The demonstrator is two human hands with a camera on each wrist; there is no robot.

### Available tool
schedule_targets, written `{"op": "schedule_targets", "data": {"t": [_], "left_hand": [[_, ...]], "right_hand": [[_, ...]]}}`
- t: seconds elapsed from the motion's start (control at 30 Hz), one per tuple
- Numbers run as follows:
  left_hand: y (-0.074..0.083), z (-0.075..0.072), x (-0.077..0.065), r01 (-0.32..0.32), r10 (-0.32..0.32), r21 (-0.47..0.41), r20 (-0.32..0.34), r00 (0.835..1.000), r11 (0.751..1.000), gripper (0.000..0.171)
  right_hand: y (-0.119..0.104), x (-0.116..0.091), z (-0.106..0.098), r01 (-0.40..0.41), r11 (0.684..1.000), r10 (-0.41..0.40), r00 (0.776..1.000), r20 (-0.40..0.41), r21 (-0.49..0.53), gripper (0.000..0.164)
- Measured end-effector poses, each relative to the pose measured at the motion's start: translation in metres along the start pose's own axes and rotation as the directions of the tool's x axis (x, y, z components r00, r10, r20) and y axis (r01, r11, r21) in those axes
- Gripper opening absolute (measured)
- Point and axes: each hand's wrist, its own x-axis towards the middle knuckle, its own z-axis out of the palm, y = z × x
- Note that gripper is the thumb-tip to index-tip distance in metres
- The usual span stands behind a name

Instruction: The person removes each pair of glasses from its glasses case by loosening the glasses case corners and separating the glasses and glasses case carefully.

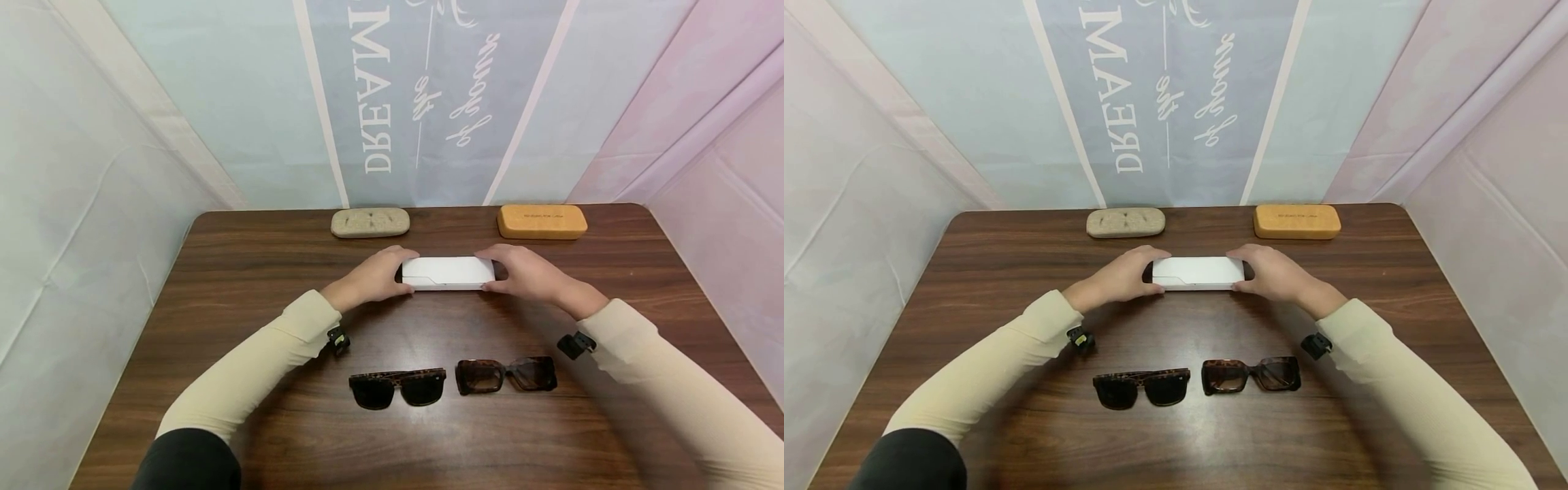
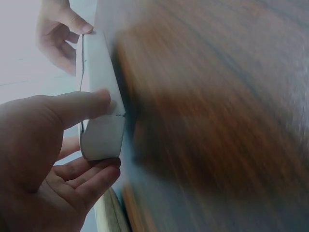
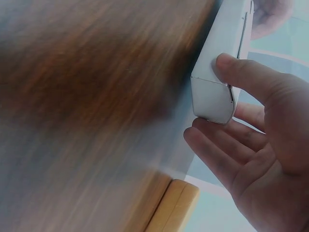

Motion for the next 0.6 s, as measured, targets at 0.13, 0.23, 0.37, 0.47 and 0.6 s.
{"op": "schedule_targets", "data": {"t": [0.13,0.23,0.37,0.47,0.6], "left_hand": [[-0.004,-0.005,-0.001,0.021,-0.021,-0.007,0.01,1.0,1.0,0.067],[-0.008,-0.01,-0.002,0.036,-0.036,-0.006,0.019,0.999,0.999,0.067],[-0.014,-0.02,-0.002,0.054,-0.053,-0.006,0.022,0.998,0.999,0.066],[-0.017,-0.03,-0.002,0.064,-0.063,-0.023,0.021,0.998,0.998,0.064],[-0.021,-0.041,-0.006,0.08,-0.079,-0.042,0.023,0.997,0.996,0.065]], "right_hand": [[-0.004,0.008,-0.003,-0.005,1.0,0.005,1.0,0.02,-0.002,0.061],[-0.007,0.014,-0.004,-0.008,1.0,0.008,0.999,0.033,-0.002,0.061],[-0.011,0.023,-0.005,-0.009,1.0,0.009,0.999,0.04,0.004,0.063],[-0.015,0.031,-0.007,-0.003,1.0,0.003,0.999,0.041,0.002,0.063],[-0.02,0.041,-0.007,0.012,1.0,-0.011,0.999,0.041,-0.011,0.063]]}}
